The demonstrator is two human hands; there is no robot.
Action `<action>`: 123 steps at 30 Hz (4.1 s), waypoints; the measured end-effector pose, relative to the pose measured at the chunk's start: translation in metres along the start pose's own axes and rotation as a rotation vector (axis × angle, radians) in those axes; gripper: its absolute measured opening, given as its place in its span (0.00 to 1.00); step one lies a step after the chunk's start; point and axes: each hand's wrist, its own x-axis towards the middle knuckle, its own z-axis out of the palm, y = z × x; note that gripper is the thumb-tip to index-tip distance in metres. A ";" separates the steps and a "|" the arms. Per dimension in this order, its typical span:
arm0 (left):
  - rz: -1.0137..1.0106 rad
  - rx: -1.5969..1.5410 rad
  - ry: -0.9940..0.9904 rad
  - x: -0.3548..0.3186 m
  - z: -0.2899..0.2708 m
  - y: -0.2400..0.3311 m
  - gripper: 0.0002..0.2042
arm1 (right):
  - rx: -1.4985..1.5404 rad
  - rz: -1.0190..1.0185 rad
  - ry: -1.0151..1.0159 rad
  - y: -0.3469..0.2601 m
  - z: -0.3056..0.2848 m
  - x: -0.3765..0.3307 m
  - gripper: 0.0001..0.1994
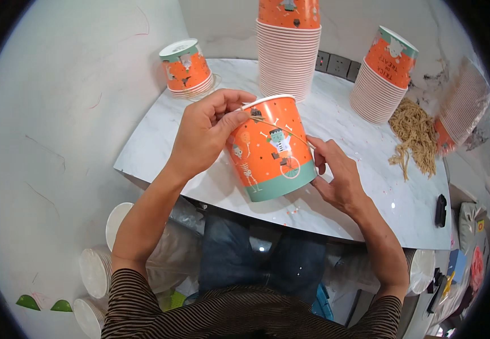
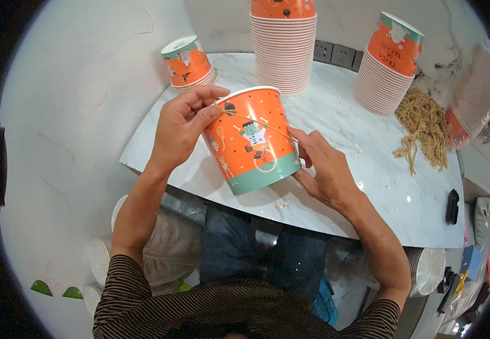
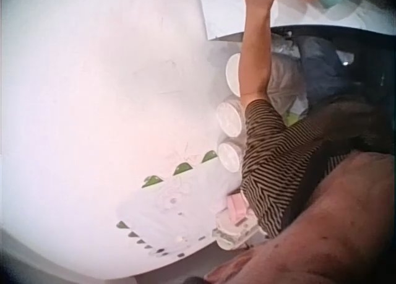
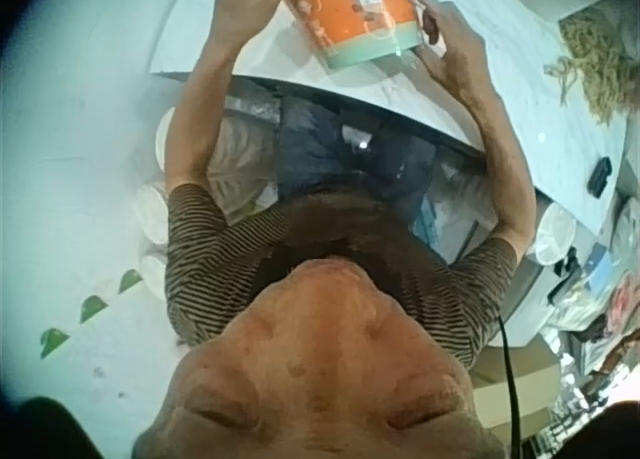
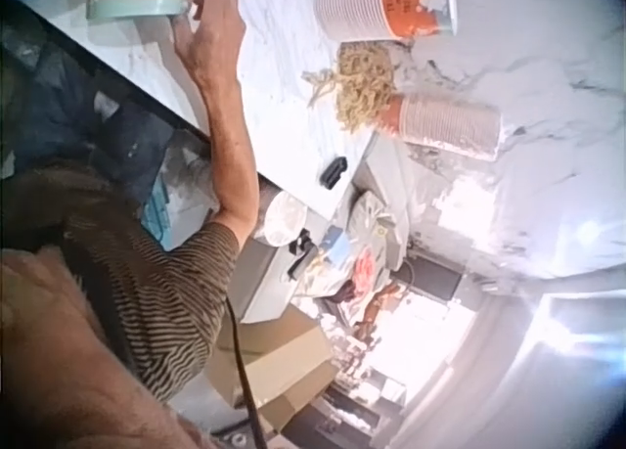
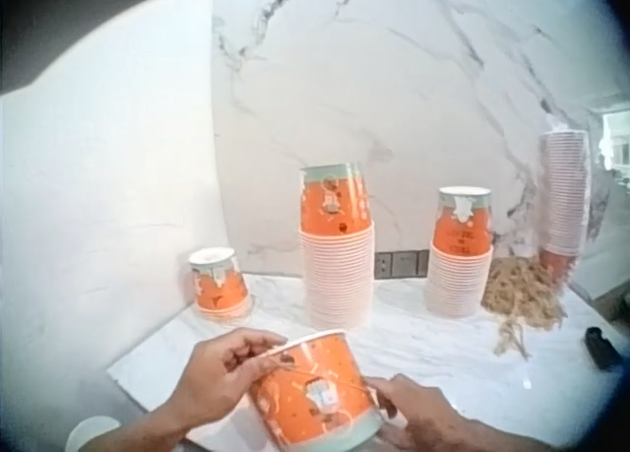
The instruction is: Attaching strings to paper cups as part of a packaging or assembly process.
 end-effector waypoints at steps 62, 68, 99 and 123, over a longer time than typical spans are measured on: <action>-0.030 0.857 0.207 -0.016 -0.166 -0.203 0.05 | 0.654 0.594 0.076 0.063 0.197 0.465 0.15; 0.020 0.832 0.213 -0.014 -0.164 -0.203 0.04 | 0.488 0.588 0.057 0.066 0.172 0.432 0.26; 0.795 0.933 0.334 0.203 0.056 -0.096 0.22 | -0.433 0.114 0.328 0.002 -0.128 0.351 0.09; 0.678 0.897 0.500 0.217 0.070 -0.089 0.16 | 0.243 -0.044 0.502 0.021 -0.197 0.364 0.08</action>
